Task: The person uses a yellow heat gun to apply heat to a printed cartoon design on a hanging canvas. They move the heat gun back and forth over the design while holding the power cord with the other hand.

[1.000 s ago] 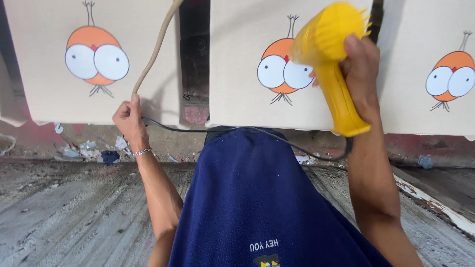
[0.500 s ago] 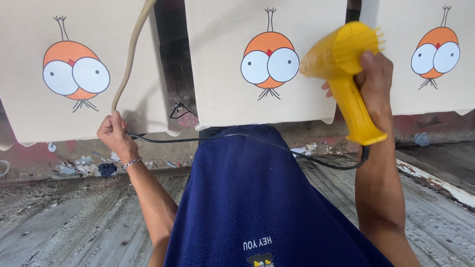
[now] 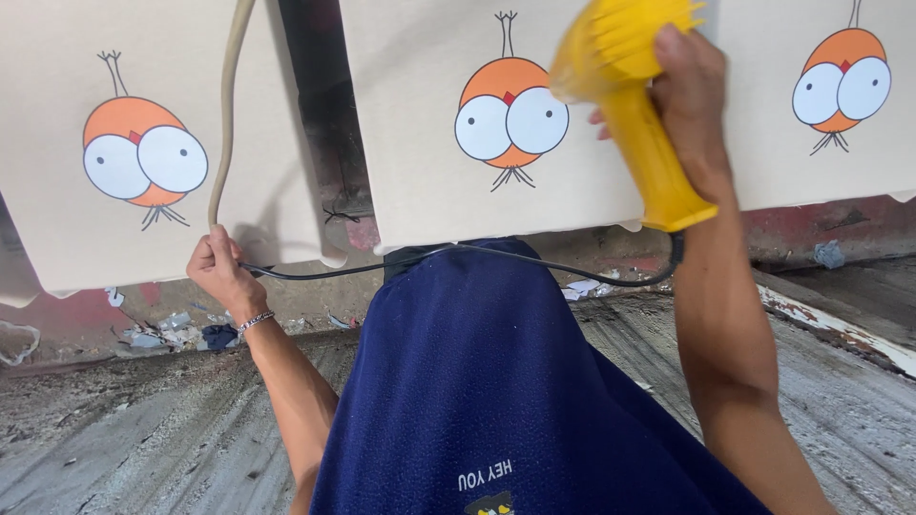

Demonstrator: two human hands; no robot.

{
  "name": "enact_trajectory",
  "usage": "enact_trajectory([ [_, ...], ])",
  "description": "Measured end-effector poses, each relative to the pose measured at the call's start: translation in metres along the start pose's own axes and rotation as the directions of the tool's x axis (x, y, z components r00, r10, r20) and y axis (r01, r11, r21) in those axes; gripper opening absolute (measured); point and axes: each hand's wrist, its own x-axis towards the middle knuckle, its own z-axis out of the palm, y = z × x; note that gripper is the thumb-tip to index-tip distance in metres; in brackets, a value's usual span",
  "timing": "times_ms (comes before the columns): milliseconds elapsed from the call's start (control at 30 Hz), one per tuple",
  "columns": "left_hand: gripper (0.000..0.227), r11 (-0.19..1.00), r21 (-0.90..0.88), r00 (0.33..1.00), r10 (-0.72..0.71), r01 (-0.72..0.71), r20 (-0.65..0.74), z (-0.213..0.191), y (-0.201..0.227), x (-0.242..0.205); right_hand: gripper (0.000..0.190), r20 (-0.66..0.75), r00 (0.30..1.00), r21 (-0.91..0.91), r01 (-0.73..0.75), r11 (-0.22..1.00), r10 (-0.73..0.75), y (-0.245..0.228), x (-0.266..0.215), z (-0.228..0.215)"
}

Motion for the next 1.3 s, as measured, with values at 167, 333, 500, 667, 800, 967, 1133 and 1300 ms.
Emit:
enact_trajectory([
  [167, 0.056, 1.000, -0.003, 1.000, 0.015, -0.015, 0.019, -0.004, -0.003, 0.000, 0.058, 0.028, 0.992, 0.117, -0.127, 0.985, 0.125, 0.013, -0.027, -0.027],
  [333, 0.056, 1.000, 0.007, 0.998, 0.026, -0.026, 0.056, -0.004, -0.004, -0.001, 0.074, -0.036, 0.995, 0.175, -0.087, 0.981, 0.095, 0.005, -0.026, -0.004],
  [500, 0.055, 1.000, -0.014, 1.000, 0.010, -0.010, 0.021, 0.000, -0.002, -0.002, 0.041, -0.028, 0.990, 0.028, -0.138, 0.990, 0.139, 0.002, -0.032, -0.020],
  [667, 0.055, 1.000, 0.005, 0.999, 0.011, -0.012, 0.033, -0.002, 0.001, -0.002, 0.066, 0.033, 0.999, 0.086, -0.024, 0.996, 0.021, -0.007, -0.014, 0.014],
  [800, 0.056, 1.000, -0.024, 1.000, 0.010, -0.010, 0.022, 0.002, 0.008, -0.005, 0.067, 0.140, 0.985, 0.106, -0.117, 0.987, 0.102, -0.004, -0.011, 0.020],
  [967, 0.057, 0.999, -0.033, 1.000, 0.005, -0.005, 0.013, 0.003, 0.009, -0.006, 0.058, 0.170, 0.985, -0.045, -0.021, 0.999, 0.028, -0.030, -0.009, 0.047],
  [1133, 0.052, 0.986, -0.160, 0.999, 0.052, -0.053, -0.011, 0.003, -0.016, 0.000, 0.035, 0.111, 0.991, 0.086, 0.061, 0.994, -0.071, -0.034, -0.014, 0.063],
  [1300, 0.051, 0.998, -0.063, 1.000, 0.011, -0.010, 0.018, 0.000, -0.015, -0.003, 0.050, 0.073, 0.994, -0.099, -0.076, 0.992, 0.083, -0.031, 0.001, 0.072],
])
